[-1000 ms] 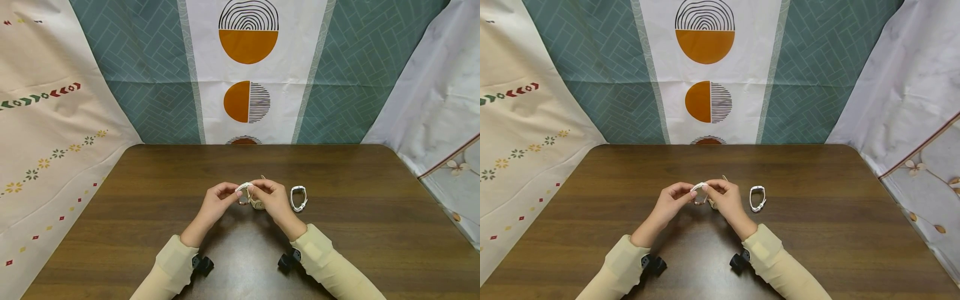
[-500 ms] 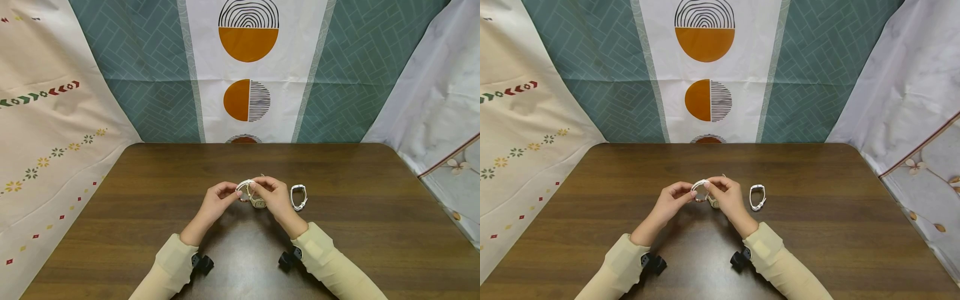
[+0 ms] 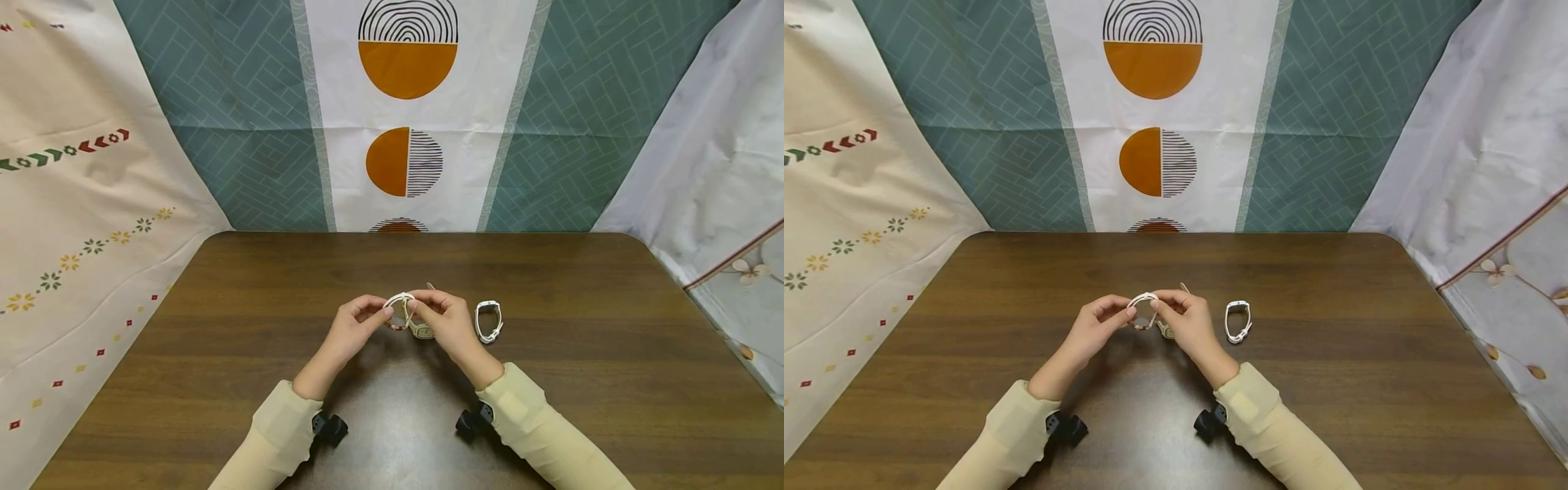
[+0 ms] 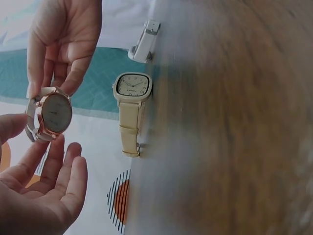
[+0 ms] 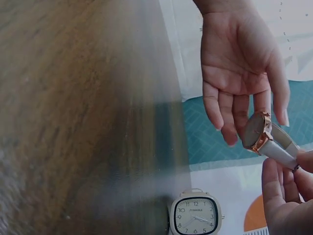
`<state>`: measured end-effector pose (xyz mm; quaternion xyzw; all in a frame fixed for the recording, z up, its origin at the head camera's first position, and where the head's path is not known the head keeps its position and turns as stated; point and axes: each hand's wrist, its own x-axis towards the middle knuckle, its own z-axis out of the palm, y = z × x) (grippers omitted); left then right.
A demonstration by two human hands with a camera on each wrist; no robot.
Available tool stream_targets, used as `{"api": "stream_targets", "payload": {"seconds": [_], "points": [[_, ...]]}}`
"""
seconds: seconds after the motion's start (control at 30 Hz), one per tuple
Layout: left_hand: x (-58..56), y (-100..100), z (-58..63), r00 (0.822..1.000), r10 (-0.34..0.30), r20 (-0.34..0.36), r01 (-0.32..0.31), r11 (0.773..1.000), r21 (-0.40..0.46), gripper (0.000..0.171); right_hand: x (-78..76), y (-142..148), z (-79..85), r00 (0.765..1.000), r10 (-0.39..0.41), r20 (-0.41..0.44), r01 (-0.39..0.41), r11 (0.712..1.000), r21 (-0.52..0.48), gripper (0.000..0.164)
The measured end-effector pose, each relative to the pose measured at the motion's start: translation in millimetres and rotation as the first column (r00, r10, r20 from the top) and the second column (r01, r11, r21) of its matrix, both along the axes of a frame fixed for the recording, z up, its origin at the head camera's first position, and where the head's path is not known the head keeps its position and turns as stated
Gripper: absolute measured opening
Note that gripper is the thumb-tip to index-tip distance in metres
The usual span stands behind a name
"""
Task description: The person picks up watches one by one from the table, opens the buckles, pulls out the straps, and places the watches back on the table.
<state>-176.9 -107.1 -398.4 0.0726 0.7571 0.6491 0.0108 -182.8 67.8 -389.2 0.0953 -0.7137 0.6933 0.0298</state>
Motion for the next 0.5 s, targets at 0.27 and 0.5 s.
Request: {"api": "stream_targets", "payload": {"seconds": [0.27, 0.5], "points": [[-3.1, 3.3, 1.1, 0.996, 0.038, -0.076, -0.038, 0.999, -0.003, 0.016, 0.4, 4.0, -1.2, 1.000, -0.005, -0.023, 0.005, 1.000, 0.005, 0.018], [1.0, 2.0, -2.4, 0.994, 0.056, -0.093, -0.052, 0.998, 0.041, 0.020, 1.7, 4.2, -4.6, 0.999, 0.014, -0.037, -0.013, 0.999, 0.031, 0.016]]}}
